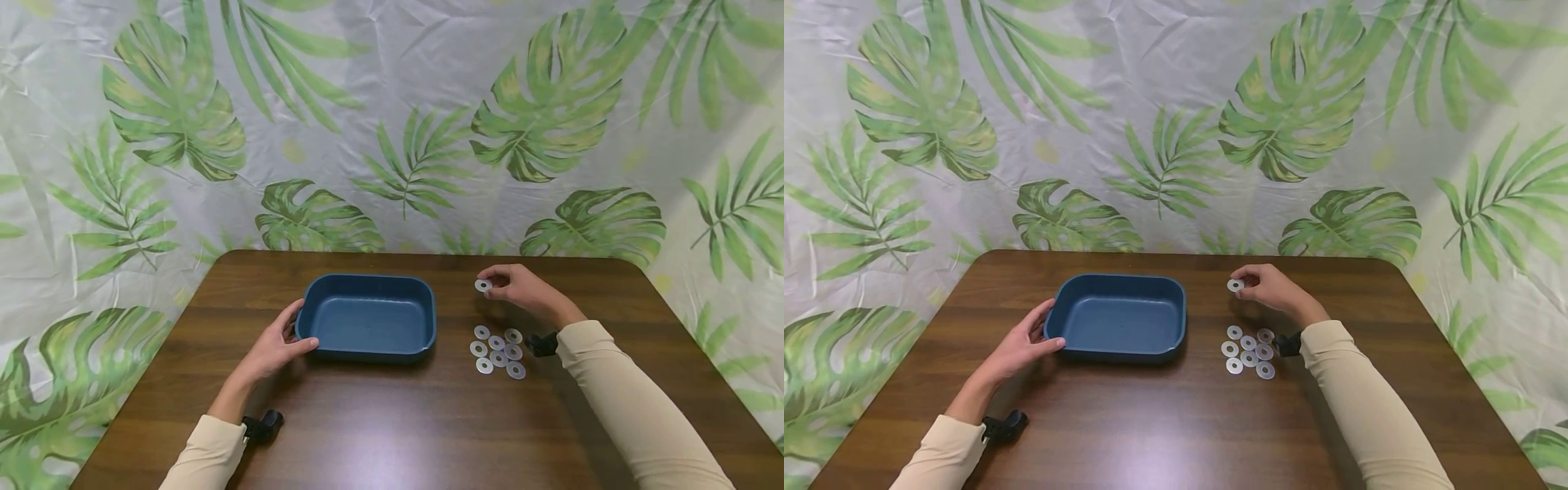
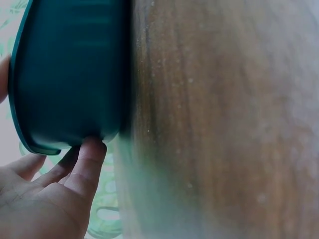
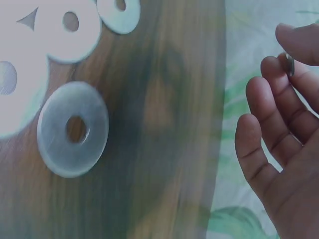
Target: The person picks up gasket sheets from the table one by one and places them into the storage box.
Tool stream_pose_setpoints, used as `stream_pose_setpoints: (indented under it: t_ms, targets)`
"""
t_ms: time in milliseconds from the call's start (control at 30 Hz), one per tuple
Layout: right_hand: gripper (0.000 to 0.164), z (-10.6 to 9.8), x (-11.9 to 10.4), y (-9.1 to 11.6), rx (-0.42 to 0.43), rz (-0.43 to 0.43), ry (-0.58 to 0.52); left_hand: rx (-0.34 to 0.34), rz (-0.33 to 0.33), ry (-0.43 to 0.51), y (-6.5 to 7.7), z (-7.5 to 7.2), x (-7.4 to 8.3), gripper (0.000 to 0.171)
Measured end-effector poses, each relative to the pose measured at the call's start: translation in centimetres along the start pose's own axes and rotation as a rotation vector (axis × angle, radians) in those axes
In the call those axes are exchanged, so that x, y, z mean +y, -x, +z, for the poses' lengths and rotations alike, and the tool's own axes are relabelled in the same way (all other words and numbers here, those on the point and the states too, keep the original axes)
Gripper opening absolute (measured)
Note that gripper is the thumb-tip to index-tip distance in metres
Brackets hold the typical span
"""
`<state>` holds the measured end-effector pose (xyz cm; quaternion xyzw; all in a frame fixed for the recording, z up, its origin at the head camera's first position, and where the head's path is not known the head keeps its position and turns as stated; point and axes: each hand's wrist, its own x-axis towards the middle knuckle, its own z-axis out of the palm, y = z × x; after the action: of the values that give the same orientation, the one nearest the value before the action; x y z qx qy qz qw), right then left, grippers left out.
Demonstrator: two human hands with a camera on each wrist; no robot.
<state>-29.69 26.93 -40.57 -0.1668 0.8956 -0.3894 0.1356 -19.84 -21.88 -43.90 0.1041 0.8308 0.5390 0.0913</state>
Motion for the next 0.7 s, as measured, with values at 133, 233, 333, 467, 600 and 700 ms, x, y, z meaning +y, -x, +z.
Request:
stream_pose_setpoints:
  t_ms: [133, 233, 333, 467, 600, 700]
  targets:
    - [0.036, 0.3, -0.6, -0.9, 0.014, -0.032, 0.018, -0.001, -0.002, 0.012, -0.1, 0.0, 0.0, 0.086]
    - [0.036, 0.6, -1.1, -1.6, 0.033, -0.059, 0.051, -0.003, -0.002, 0.019, -0.1, 0.0, 0.0, 0.086]
    - [0.037, 0.8, -1.8, -2.0, 0.042, -0.067, 0.068, -0.009, -0.003, 0.033, -0.1, 0.0, 0.0, 0.086]
    - [0.038, 1.2, -3.0, -2.5, 0.028, -0.081, 0.065, -0.015, -0.005, 0.057, -0.1, 0.0, -0.1, 0.087]
    - [0.039, 1.7, -4.3, -3.0, 0.018, -0.117, 0.051, -0.012, -0.008, 0.064, -0.1, 0.0, -0.1, 0.087]
    - [0.038, 2.3, -5.2, -3.4, 0.011, -0.153, 0.050, -0.008, -0.010, 0.068, -0.1, 0.0, -0.2, 0.087]
